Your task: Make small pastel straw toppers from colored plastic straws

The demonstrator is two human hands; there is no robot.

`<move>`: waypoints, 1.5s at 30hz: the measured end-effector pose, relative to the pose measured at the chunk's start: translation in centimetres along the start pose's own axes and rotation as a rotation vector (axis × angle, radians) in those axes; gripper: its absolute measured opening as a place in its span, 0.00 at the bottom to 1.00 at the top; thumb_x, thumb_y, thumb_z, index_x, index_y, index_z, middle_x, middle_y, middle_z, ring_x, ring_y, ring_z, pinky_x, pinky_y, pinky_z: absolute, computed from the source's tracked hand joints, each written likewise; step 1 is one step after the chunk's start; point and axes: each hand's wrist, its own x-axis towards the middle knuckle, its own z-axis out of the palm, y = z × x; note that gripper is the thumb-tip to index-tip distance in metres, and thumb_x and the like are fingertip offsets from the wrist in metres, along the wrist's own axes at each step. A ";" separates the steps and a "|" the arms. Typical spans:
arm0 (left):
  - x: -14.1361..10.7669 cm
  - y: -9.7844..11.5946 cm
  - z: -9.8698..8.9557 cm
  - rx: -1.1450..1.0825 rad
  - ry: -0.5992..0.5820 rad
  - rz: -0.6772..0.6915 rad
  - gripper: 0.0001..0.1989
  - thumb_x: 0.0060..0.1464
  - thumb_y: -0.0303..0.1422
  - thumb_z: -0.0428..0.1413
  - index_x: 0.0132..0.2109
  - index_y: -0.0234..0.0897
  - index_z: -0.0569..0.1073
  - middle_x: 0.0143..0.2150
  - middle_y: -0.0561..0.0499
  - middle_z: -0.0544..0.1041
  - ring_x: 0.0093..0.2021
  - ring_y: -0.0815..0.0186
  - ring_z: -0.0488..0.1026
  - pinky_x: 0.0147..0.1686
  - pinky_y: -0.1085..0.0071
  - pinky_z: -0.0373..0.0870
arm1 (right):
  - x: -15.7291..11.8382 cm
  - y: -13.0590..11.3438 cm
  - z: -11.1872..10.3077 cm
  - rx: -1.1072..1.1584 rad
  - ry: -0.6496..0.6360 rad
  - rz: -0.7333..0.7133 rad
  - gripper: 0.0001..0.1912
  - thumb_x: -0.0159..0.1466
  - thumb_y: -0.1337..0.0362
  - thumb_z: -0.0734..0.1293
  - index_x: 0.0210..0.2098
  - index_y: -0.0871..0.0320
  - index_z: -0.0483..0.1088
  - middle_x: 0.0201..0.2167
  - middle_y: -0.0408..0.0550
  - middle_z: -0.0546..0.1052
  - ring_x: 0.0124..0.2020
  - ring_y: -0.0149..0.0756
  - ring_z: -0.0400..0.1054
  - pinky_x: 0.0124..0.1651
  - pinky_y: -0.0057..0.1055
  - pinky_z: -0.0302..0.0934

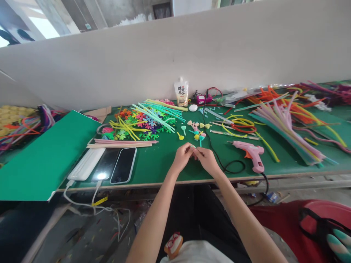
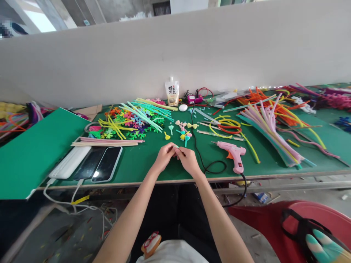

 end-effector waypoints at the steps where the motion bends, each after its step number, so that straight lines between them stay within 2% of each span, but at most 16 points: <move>1: 0.0 0.1 0.0 0.003 -0.002 0.000 0.10 0.53 0.37 0.49 0.29 0.35 0.66 0.21 0.56 0.66 0.23 0.72 0.64 0.26 0.76 0.60 | 0.0 0.0 0.0 0.001 -0.005 0.011 0.21 0.60 0.54 0.57 0.15 0.59 0.61 0.14 0.43 0.65 0.18 0.28 0.57 0.25 0.26 0.50; 5: -0.1 0.1 -0.1 0.025 0.000 -0.005 0.05 0.48 0.28 0.50 0.26 0.35 0.65 0.21 0.57 0.67 0.23 0.72 0.64 0.26 0.76 0.59 | 0.1 0.0 0.1 0.008 -0.025 0.064 0.22 0.57 0.53 0.60 0.13 0.59 0.60 0.12 0.43 0.64 0.17 0.28 0.57 0.23 0.26 0.49; 8: 0.0 0.1 -0.1 0.042 0.031 -0.021 0.04 0.43 0.24 0.50 0.24 0.35 0.66 0.19 0.57 0.67 0.23 0.72 0.62 0.25 0.76 0.57 | 0.1 0.0 0.1 0.031 -0.039 0.082 0.21 0.57 0.53 0.60 0.13 0.58 0.60 0.10 0.41 0.62 0.15 0.28 0.55 0.21 0.25 0.48; 16: 0.6 0.0 0.7 -0.005 0.159 -0.154 0.05 0.40 0.27 0.51 0.22 0.33 0.71 0.15 0.57 0.64 0.18 0.73 0.57 0.20 0.76 0.52 | -0.2 -0.2 0.3 0.070 0.043 0.064 0.22 0.58 0.53 0.58 0.13 0.58 0.56 0.11 0.38 0.55 0.16 0.25 0.49 0.20 0.25 0.44; 21: 1.2 0.0 1.4 -0.044 0.212 -0.210 0.07 0.38 0.25 0.51 0.21 0.32 0.74 0.14 0.56 0.65 0.19 0.73 0.57 0.21 0.76 0.53 | -0.5 -0.4 0.3 0.057 0.134 0.049 0.22 0.59 0.54 0.58 0.13 0.58 0.54 0.12 0.38 0.52 0.17 0.25 0.47 0.21 0.26 0.41; 26: 1.6 0.1 1.8 -0.073 0.236 -0.226 0.09 0.36 0.24 0.51 0.22 0.33 0.76 0.16 0.55 0.70 0.22 0.71 0.62 0.25 0.75 0.57 | -0.4 -0.5 0.2 0.039 0.182 0.035 0.22 0.59 0.55 0.58 0.14 0.58 0.52 0.13 0.38 0.51 0.18 0.24 0.45 0.21 0.25 0.41; 31: 1.6 -0.2 1.9 -0.104 0.278 -0.206 0.11 0.36 0.22 0.50 0.24 0.33 0.77 0.18 0.54 0.71 0.23 0.70 0.64 0.28 0.74 0.60 | -0.3 -0.4 0.1 -0.012 0.175 0.008 0.21 0.59 0.56 0.58 0.13 0.58 0.52 0.13 0.38 0.52 0.18 0.24 0.46 0.21 0.25 0.41; 36: 0.9 -0.3 1.5 -0.162 0.297 -0.120 0.06 0.38 0.25 0.53 0.22 0.34 0.75 0.18 0.55 0.70 0.24 0.70 0.64 0.28 0.74 0.59 | -0.3 -0.2 0.4 -0.091 0.178 -0.030 0.22 0.59 0.56 0.57 0.13 0.59 0.51 0.12 0.38 0.51 0.17 0.24 0.46 0.21 0.25 0.42; 42: 0.4 0.2 1.5 -0.265 0.340 -0.065 0.04 0.40 0.29 0.56 0.24 0.34 0.76 0.24 0.52 0.76 0.30 0.67 0.69 0.35 0.71 0.64 | -0.4 -0.2 0.8 -0.196 0.266 -0.061 0.21 0.59 0.57 0.57 0.14 0.58 0.50 0.12 0.38 0.52 0.17 0.25 0.45 0.22 0.25 0.42; 45: 0.4 0.2 1.6 -0.304 0.352 -0.066 0.05 0.40 0.30 0.57 0.26 0.33 0.77 0.26 0.50 0.77 0.32 0.65 0.71 0.37 0.69 0.66 | -0.3 0.1 0.9 -0.238 0.316 -0.071 0.19 0.60 0.58 0.57 0.15 0.57 0.53 0.13 0.40 0.57 0.19 0.27 0.50 0.24 0.26 0.46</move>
